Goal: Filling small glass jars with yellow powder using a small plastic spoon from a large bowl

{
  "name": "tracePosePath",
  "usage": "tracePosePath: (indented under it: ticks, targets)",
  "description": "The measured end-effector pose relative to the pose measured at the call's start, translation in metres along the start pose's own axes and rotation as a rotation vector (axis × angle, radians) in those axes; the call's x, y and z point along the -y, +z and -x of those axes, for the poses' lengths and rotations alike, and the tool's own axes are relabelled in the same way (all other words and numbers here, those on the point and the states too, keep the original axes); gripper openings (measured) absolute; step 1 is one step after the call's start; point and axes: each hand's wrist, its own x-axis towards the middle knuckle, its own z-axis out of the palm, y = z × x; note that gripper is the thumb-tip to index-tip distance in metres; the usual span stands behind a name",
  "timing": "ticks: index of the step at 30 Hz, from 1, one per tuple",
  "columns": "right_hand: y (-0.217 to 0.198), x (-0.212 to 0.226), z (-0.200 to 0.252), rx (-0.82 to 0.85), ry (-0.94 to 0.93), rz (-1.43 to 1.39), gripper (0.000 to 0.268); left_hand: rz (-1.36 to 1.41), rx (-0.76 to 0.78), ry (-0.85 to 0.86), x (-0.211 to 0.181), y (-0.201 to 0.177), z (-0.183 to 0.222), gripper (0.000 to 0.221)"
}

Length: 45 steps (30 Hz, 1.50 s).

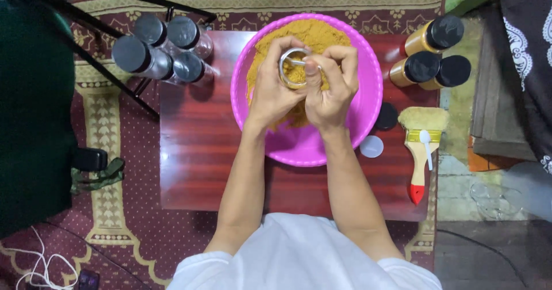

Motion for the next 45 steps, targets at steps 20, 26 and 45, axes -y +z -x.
tracePosePath:
  ticks: [20, 26, 45]
  targets:
    - [0.006, -0.016, -0.004, 0.045, 0.116, -0.004, 0.026, -0.072, -0.02, -0.062, 0.022, -0.01, -0.013, 0.062]
    - [0.012, -0.035, -0.006, 0.049, 0.116, -0.01, 0.026, -0.132, 0.024, -0.049, 0.028, -0.014, -0.028, 0.056]
    - [0.018, -0.029, 0.01, 0.086, 0.135, 0.087, 0.026, -0.039, 0.026, -0.048, 0.037, -0.02, -0.029, 0.058]
